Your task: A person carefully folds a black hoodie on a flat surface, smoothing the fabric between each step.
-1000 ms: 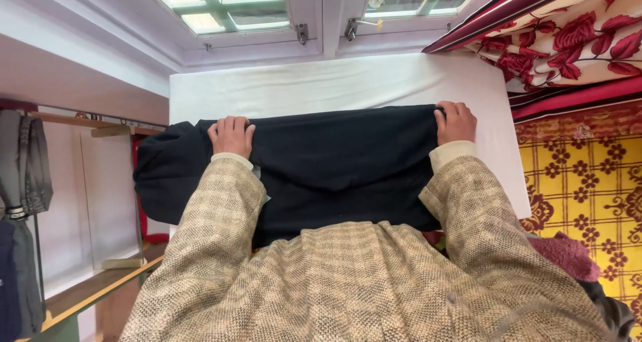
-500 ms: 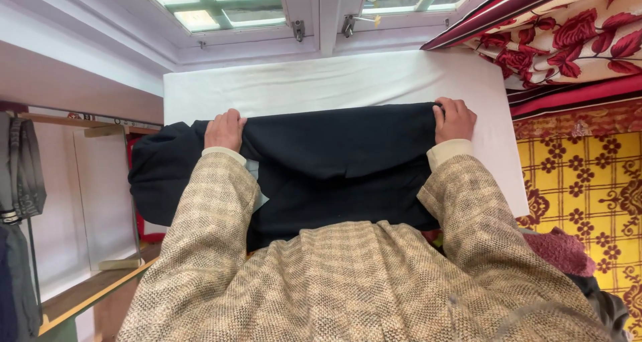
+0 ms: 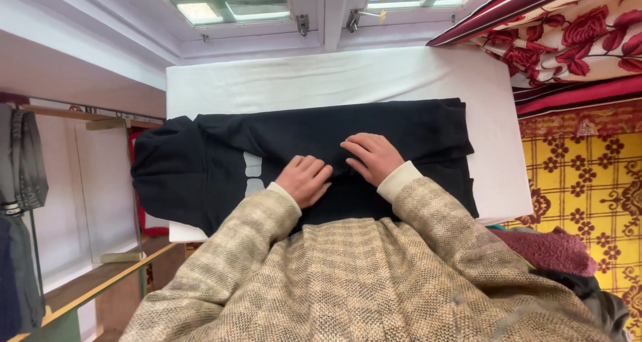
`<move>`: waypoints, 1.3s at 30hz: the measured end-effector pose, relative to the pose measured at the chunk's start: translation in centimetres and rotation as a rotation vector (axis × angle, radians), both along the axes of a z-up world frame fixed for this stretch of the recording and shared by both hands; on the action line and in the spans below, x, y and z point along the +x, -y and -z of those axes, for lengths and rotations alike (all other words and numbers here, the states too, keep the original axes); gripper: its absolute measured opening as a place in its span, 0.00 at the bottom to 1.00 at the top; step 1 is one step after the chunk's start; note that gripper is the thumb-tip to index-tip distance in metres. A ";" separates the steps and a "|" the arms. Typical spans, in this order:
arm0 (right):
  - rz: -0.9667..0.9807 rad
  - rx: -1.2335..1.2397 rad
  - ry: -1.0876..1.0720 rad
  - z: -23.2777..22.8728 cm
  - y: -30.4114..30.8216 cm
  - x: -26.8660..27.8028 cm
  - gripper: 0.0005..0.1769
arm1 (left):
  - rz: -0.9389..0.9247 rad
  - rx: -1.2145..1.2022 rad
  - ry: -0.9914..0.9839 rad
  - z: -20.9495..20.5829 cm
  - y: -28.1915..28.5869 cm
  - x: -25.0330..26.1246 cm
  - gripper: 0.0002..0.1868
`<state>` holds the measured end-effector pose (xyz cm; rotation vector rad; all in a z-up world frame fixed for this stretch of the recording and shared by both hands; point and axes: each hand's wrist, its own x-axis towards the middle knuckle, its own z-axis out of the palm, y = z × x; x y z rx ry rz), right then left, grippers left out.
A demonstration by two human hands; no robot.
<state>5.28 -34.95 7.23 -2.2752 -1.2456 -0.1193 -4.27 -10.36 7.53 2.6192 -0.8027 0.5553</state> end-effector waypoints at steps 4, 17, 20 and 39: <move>-0.003 -0.335 0.017 2.5 0.1 -1.6 0.31 | 0.003 0.141 0.102 3.1 -0.6 -1.3 0.10; 0.220 -0.372 -0.069 2.8 -1.4 0.5 0.34 | -0.402 -0.017 -0.025 2.8 2.6 3.0 0.16; 0.303 -0.480 -0.092 3.5 0.9 1.3 0.37 | -0.462 0.123 -0.581 4.6 2.1 0.9 0.38; 0.401 -0.545 -0.137 5.8 5.4 0.6 0.42 | -1.739 0.012 -0.142 6.1 -20.7 -12.1 0.44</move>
